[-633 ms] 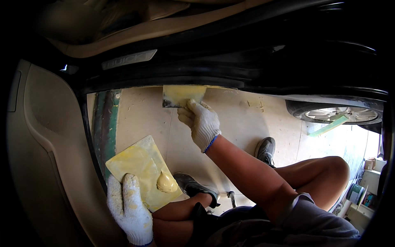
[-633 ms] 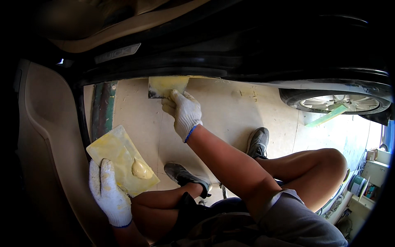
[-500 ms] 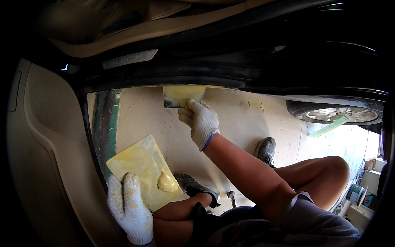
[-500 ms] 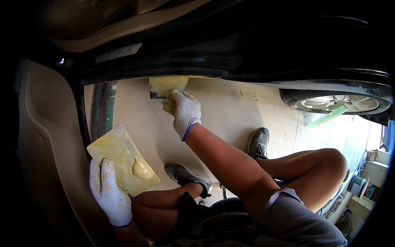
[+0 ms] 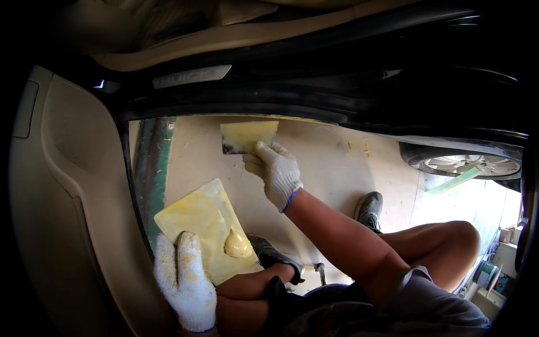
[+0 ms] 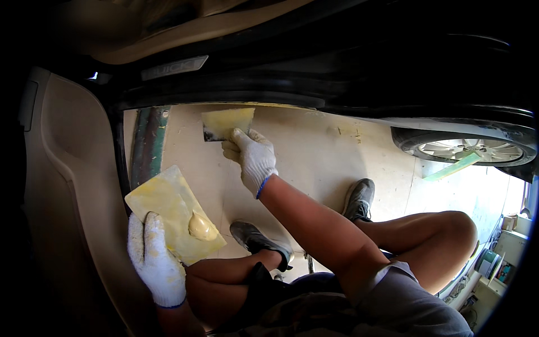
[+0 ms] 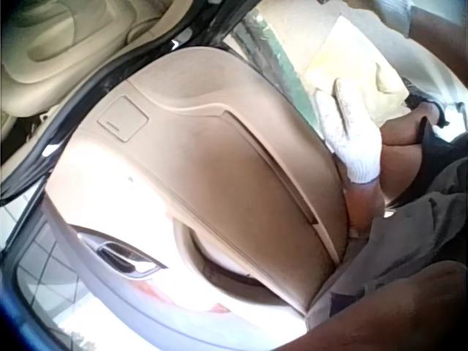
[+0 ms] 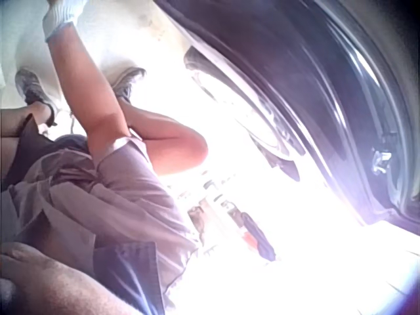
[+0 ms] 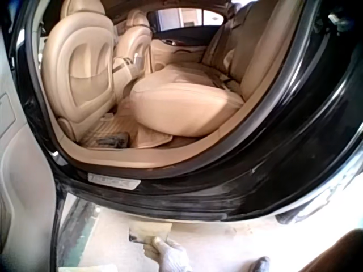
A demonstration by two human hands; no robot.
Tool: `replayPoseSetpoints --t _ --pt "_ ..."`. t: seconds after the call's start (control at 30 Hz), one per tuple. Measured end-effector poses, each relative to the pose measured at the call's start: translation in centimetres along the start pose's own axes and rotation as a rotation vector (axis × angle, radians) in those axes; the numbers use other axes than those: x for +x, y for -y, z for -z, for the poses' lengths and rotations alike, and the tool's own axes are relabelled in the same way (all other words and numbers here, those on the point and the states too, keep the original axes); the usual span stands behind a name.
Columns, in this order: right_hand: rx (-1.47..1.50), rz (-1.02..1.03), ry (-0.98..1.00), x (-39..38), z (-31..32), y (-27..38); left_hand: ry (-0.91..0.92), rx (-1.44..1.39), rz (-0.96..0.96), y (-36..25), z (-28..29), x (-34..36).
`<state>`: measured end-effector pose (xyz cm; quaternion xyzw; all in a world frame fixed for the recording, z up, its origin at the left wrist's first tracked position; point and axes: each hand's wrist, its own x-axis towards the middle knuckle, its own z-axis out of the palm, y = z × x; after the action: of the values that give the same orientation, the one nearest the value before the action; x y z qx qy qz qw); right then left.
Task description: The person applies yellow body filler to the rear bumper of a car using a spreader and a mixing board. They smooth the filler over the surface and then move to the door sill to apply more filler to the lower edge.
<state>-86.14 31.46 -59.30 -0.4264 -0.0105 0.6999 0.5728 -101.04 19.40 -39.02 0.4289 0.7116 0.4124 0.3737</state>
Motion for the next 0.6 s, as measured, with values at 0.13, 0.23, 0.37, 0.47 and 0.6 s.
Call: replayPoseSetpoints --t 0.13,0.23,0.37,0.47,0.6 --pt "0.078 -0.026 0.004 1.8 -1.4 -1.3 0.003 -0.014 0.008 -0.3 -0.1 -0.1" --pt "0.080 -0.021 0.000 2.4 -2.0 -1.5 0.001 0.024 -0.013 0.2 0.2 0.0" --pt "0.066 -0.028 -0.032 3.0 -2.5 -1.3 -0.006 0.033 -0.011 0.2 0.3 0.2" --pt "0.118 -0.056 -0.034 3.4 -2.5 -1.5 -0.006 0.028 -0.014 0.3 0.3 0.1" --pt "0.065 -0.038 -0.071 2.8 -2.3 -1.9 -0.001 0.041 -0.033 0.0 0.3 0.1"
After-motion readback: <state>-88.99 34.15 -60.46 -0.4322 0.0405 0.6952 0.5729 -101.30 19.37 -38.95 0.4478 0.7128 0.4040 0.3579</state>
